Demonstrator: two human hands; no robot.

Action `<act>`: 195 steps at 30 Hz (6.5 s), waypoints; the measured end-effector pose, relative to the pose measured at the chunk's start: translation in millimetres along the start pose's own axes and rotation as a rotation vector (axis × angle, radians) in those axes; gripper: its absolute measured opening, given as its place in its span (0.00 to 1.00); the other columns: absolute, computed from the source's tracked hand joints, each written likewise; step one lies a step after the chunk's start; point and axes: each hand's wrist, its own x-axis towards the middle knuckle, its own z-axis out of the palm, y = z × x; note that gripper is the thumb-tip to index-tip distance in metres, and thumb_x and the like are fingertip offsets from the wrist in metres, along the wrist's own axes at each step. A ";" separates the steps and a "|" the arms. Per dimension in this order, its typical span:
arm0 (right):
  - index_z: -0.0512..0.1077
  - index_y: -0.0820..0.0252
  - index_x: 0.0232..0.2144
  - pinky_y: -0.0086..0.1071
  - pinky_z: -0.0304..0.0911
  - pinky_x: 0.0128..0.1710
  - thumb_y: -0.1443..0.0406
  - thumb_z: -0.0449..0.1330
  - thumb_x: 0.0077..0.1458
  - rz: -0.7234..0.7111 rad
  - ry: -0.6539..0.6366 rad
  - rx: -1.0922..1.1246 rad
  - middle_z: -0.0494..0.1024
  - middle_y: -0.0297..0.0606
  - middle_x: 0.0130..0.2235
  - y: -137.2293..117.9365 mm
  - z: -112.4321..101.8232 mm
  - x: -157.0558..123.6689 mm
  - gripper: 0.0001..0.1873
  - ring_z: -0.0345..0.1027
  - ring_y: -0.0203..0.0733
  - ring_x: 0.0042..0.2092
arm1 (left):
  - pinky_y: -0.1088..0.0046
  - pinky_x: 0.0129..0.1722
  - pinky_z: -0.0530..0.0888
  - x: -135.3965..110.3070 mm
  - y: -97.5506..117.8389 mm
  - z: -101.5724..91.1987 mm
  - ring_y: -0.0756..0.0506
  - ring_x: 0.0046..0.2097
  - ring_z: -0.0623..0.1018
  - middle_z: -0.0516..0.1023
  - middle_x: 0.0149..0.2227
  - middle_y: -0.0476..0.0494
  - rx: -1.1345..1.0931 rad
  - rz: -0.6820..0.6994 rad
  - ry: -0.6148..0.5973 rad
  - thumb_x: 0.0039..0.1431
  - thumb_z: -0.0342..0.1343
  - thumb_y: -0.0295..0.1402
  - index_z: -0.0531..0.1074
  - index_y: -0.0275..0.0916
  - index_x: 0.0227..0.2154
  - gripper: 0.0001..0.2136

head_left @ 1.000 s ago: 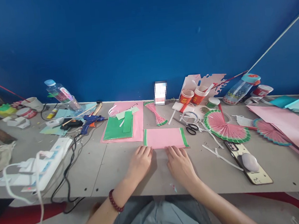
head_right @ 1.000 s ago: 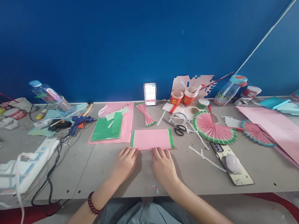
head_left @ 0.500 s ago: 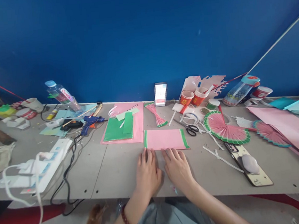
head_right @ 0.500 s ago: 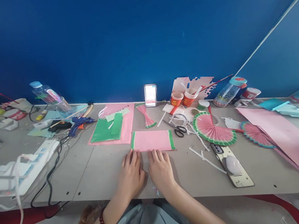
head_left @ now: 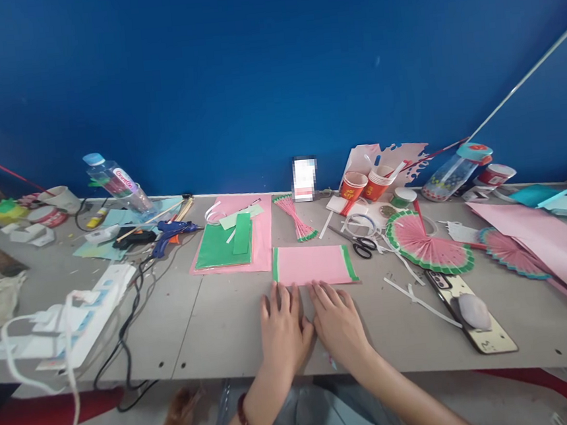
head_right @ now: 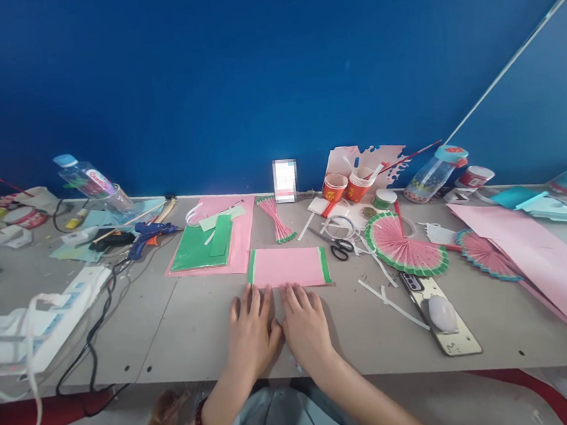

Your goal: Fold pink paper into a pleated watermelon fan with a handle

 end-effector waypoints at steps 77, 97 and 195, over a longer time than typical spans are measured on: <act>0.74 0.53 0.44 0.30 0.60 0.31 0.56 0.60 0.51 -0.251 -0.164 0.771 0.78 0.36 0.39 85.0 -122.0 142.4 0.17 0.63 0.34 0.31 | 0.71 0.42 0.73 124.1 -47.0 -74.2 0.48 0.42 0.75 0.74 0.39 0.43 -0.925 0.463 0.155 0.61 0.50 0.28 0.74 0.40 0.34 0.08; 0.70 0.61 0.30 0.26 0.55 0.19 0.53 0.61 0.47 0.162 0.003 1.052 0.71 0.33 0.27 122.1 -106.3 113.2 0.17 0.60 0.30 0.22 | 0.70 0.35 0.74 103.9 -88.6 -63.6 0.46 0.35 0.76 0.79 0.34 0.43 -1.094 0.015 -0.229 0.53 0.57 0.40 0.76 0.37 0.32 0.11; 0.76 0.60 0.24 0.31 0.60 0.31 0.59 0.60 0.45 0.221 -0.199 0.735 0.74 0.37 0.27 152.7 -4.5 52.0 0.10 0.66 0.39 0.30 | 0.74 0.34 0.69 116.3 -68.4 9.2 0.46 0.33 0.75 0.79 0.29 0.44 -0.965 0.005 -0.500 0.46 0.59 0.33 0.75 0.36 0.22 0.05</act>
